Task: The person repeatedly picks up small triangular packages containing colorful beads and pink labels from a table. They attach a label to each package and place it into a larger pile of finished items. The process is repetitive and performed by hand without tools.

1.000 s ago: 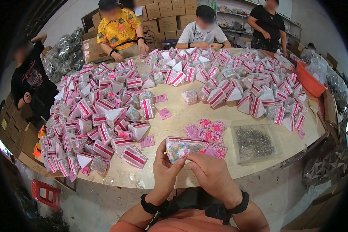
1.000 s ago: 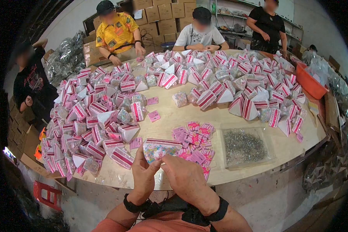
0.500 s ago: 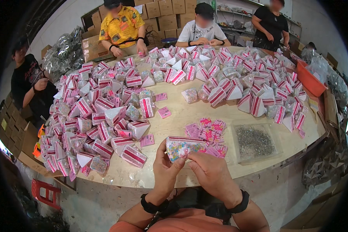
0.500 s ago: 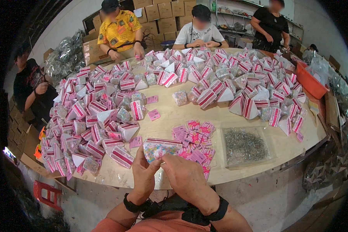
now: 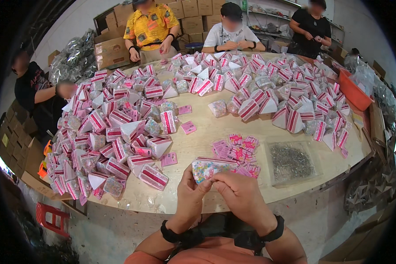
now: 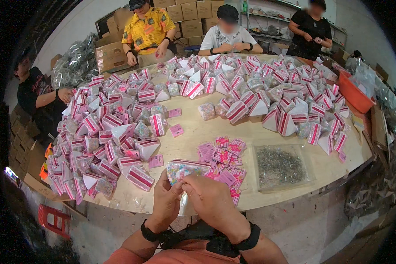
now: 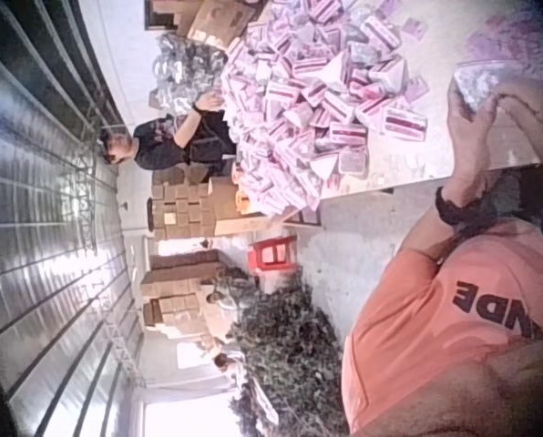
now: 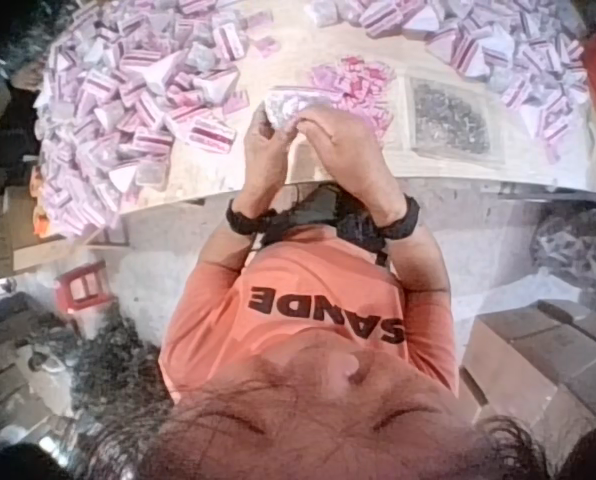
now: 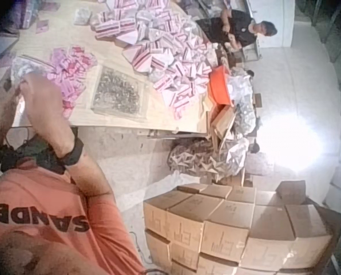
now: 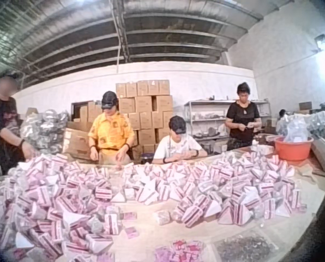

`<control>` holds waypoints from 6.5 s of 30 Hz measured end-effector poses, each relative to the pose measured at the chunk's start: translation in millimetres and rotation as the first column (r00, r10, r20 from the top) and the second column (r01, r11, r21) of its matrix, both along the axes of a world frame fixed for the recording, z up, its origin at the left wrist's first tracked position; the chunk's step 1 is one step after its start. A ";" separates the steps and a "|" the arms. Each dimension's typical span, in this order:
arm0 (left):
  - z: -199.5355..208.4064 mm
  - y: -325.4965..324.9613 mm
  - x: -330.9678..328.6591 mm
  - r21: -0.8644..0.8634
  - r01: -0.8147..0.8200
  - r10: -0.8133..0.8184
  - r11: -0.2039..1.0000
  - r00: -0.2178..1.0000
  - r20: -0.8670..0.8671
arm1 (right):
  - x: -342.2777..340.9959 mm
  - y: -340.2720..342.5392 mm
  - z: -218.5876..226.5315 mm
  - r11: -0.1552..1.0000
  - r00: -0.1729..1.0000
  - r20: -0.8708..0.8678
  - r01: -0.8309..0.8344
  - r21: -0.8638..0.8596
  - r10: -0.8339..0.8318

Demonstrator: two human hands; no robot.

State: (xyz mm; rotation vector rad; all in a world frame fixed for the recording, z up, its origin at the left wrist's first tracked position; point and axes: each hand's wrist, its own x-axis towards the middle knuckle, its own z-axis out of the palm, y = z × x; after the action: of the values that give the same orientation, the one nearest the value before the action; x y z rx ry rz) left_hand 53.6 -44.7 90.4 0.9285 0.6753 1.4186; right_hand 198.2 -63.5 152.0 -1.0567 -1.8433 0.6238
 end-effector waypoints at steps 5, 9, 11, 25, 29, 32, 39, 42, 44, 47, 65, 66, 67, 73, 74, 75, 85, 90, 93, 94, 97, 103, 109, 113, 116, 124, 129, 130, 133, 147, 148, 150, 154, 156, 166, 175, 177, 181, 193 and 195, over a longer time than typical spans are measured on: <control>3.5 -0.6 -0.4 -0.012 0.013 -0.013 1.000 1.000 0.023 | -1.9 -0.8 2.8 1.000 1.000 -0.004 0.008 0.027 -0.008; 4.9 -1.5 0.2 -0.024 0.002 -0.002 1.000 1.000 0.007 | -2.3 -0.5 1.6 1.000 1.000 0.006 0.016 0.025 -0.016; 4.0 -1.3 0.3 -0.020 -0.004 0.004 1.000 1.000 0.004 | -2.4 -0.7 1.3 0.999 1.000 0.015 0.023 0.036 -0.023; 3.9 -2.0 2.5 0.016 -0.041 0.041 0.999 0.999 -0.029 | -1.1 -2.9 4.0 0.998 0.998 0.025 0.056 -0.022 -0.056; 2.8 -1.1 1.5 0.056 -0.055 0.058 0.997 0.997 -0.052 | -1.0 -2.5 4.4 0.998 0.998 0.027 0.053 -0.037 -0.052; 4.6 -1.6 1.6 0.069 -0.062 0.067 0.996 0.995 -0.071 | -1.4 -2.1 2.0 0.998 0.998 0.006 0.057 -0.021 -0.057; 4.8 -1.3 1.9 0.127 -0.097 0.112 0.987 0.987 -0.116 | -1.3 -2.4 4.0 0.997 0.999 0.003 0.054 -0.058 -0.054; 0.0 0.6 1.3 0.212 -0.130 0.161 0.969 0.978 -0.135 | -3.3 -1.7 0.7 0.997 0.997 0.011 0.071 -0.007 -0.071; -1.7 0.8 0.6 0.277 -0.161 0.214 0.947 0.962 -0.173 | -6.7 -0.4 -3.4 0.993 0.995 0.036 0.088 0.076 -0.091; -1.5 0.5 -0.1 0.342 -0.200 0.288 0.918 0.929 -0.231 | -7.8 0.3 -3.3 0.991 0.995 0.041 0.088 0.097 -0.093; -8.5 2.7 -4.3 0.523 -0.236 0.494 0.819 0.754 -0.434 | -6.9 -0.6 -2.6 0.990 0.987 0.088 0.131 0.049 -0.135; -6.9 2.7 -3.0 0.507 -0.238 0.472 0.828 0.784 -0.404 | -7.0 -0.3 -3.1 0.991 0.989 0.067 0.130 0.038 -0.132; -5.5 2.3 -1.9 0.491 -0.239 0.450 0.838 0.812 -0.372 | -7.1 0.2 -3.9 0.991 0.991 0.046 0.128 0.028 -0.129; -2.6 -0.4 1.9 0.350 -0.215 0.312 0.912 0.916 -0.252 | -4.9 0.2 -3.1 0.992 0.990 -0.107 0.084 -0.095 -0.094; -0.5 -1.8 1.1 0.348 -0.218 0.315 0.912 0.915 -0.253 | -5.7 -0.3 -1.6 0.991 0.989 -0.116 0.081 -0.103 -0.093; 0.0 -2.1 1.3 0.347 -0.216 0.313 0.913 0.916 -0.252 | -5.4 -0.3 -1.8 0.990 0.989 -0.107 0.087 -0.113 -0.099; 0.9 -2.0 3.1 0.359 -0.210 0.309 0.909 0.918 -0.247 | -2.6 0.1 -2.7 0.991 0.991 -0.101 0.082 -0.103 -0.093; 2.7 -2.5 5.4 0.332 -0.194 0.277 0.923 0.933 -0.227 | 0.4 -0.6 -1.6 0.991 0.992 -0.097 0.067 -0.119 -0.079; 2.0 -2.0 5.8 0.309 -0.176 0.247 0.935 0.947 -0.207 | 1.8 -1.0 -1.0 0.992 0.993 -0.095 0.063 -0.113 -0.074; 1.9 -1.8 5.8 0.305 -0.171 0.238 0.937 0.950 -0.200 | 1.7 -1.3 -0.8 0.992 0.992 -0.100 0.063 -0.113 -0.074; 2.2 -2.0 6.6 0.278 -0.169 0.225 0.946 0.957 -0.181 | 2.5 -2.2 1.0 0.991 0.993 -0.097 0.057 -0.118 -0.069; 0.5 -1.7 7.3 0.289 -0.186 0.252 0.939 0.945 -0.211 | 3.0 -1.8 1.9 0.991 0.994 -0.080 0.059 -0.116 -0.069; -0.9 -1.7 6.8 0.321 -0.196 0.279 0.927 0.931 -0.235 | 2.5 -1.2 -1.1 0.993 0.995 -0.068 0.063 -0.104 -0.070; -1.3 -0.3 5.5 0.301 -0.181 0.254 0.936 0.941 -0.223 | 1.4 0.0 -3.4 0.993 0.995 -0.071 0.064 -0.096 -0.071; -1.5 -0.3 4.7 0.274 -0.174 0.237 0.946 0.947 -0.218 | 0.6 0.6 -4.1 0.995 0.994 -0.081 0.060 -0.081 -0.067; -6.9 1.3 3.2 0.317 -0.215 0.299 0.924 0.922 -0.247 | -3.2 1.5 -6.3 0.995 0.994 -0.065 0.079 -0.068 -0.084; -7.4 1.0 0.9 0.277 -0.197 0.269 0.940 0.930 -0.251 | -4.0 3.2 -10.2 0.995 0.995 -0.068 0.072 -0.069 -0.077; -6.3 0.9 0.9 0.249 -0.184 0.242 0.951 0.942 -0.231 | -3.4 3.3 -10.5 0.995 0.995 -0.068 0.067 -0.070 -0.072; -4.0 0.2 1.9 0.237 -0.190 0.240 0.953 0.948 -0.209 | -3.9 3.4 -10.7 0.996 0.994 -0.077 0.068 -0.063 -0.073; -3.9 -0.4 4.9 0.199 -0.182 0.217 0.963 0.962 -0.166 | -4.1 0.1 -7.0 0.991 0.991 -0.080 0.099 -0.088 -0.106; -4.4 -0.5 5.4 0.203 -0.184 0.220 0.962 0.961 -0.168 | -3.8 0.0 -6.7 0.990 0.991 -0.078 0.101 -0.095 -0.109; -3.7 -0.9 5.3 0.201 -0.179 0.214 0.963 0.962 -0.169 | -3.5 -0.2 -6.8 0.990 0.991 -0.076 0.103 -0.099 -0.111; -7.2 0.0 4.5 0.233 -0.178 0.219 0.956 0.961 -0.166 | -3.6 -0.7 -5.9 0.989 0.992 -0.060 0.104 -0.103 -0.110; -8.6 -0.4 3.3 0.303 -0.210 0.289 0.929 0.926 -0.244 | -3.9 -0.6 -6.6 0.990 0.992 -0.051 0.115 -0.084 -0.119; -11.5 -1.6 3.2 0.242 -0.172 0.224 0.955 0.953 -0.204 | -6.2 -2.0 -8.4 0.987 0.982 -0.150 0.100 -0.127 -0.118; -18.2 0.8 2.7 0.336 -0.232 0.333 0.913 0.899 -0.285 | -9.3 0.4 -14.9 0.989 0.986 -0.075 0.149 -0.009 -0.150; -22.0 1.6 -0.1 0.387 -0.253 0.388 0.887 0.861 -0.327 | -9.8 0.1 -15.1 0.988 0.986 -0.069 0.151 -0.008 -0.152; -16.4 -0.2 1.1 0.382 -0.251 0.377 0.889 0.875 -0.303 | -6.6 -0.2 -12.2 0.987 0.986 -0.095 0.128 -0.100 -0.138; -14.5 0.9 6.0 0.379 -0.236 0.355 0.895 0.891 -0.283 | -2.8 -0.7 -9.5 0.983 0.984 -0.097 0.134 -0.123 -0.146; -14.9 1.2 6.0 0.383 -0.240 0.362 0.892 0.886 -0.288 | -3.2 -0.6 -9.5 0.984 0.984 -0.092 0.143 -0.111 -0.153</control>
State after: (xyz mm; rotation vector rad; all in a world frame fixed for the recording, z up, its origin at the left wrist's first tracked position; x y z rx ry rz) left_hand 59.6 -43.6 75.5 1.4215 0.8932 1.7016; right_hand 194.9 -64.1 142.5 -1.1974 -1.6432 0.6778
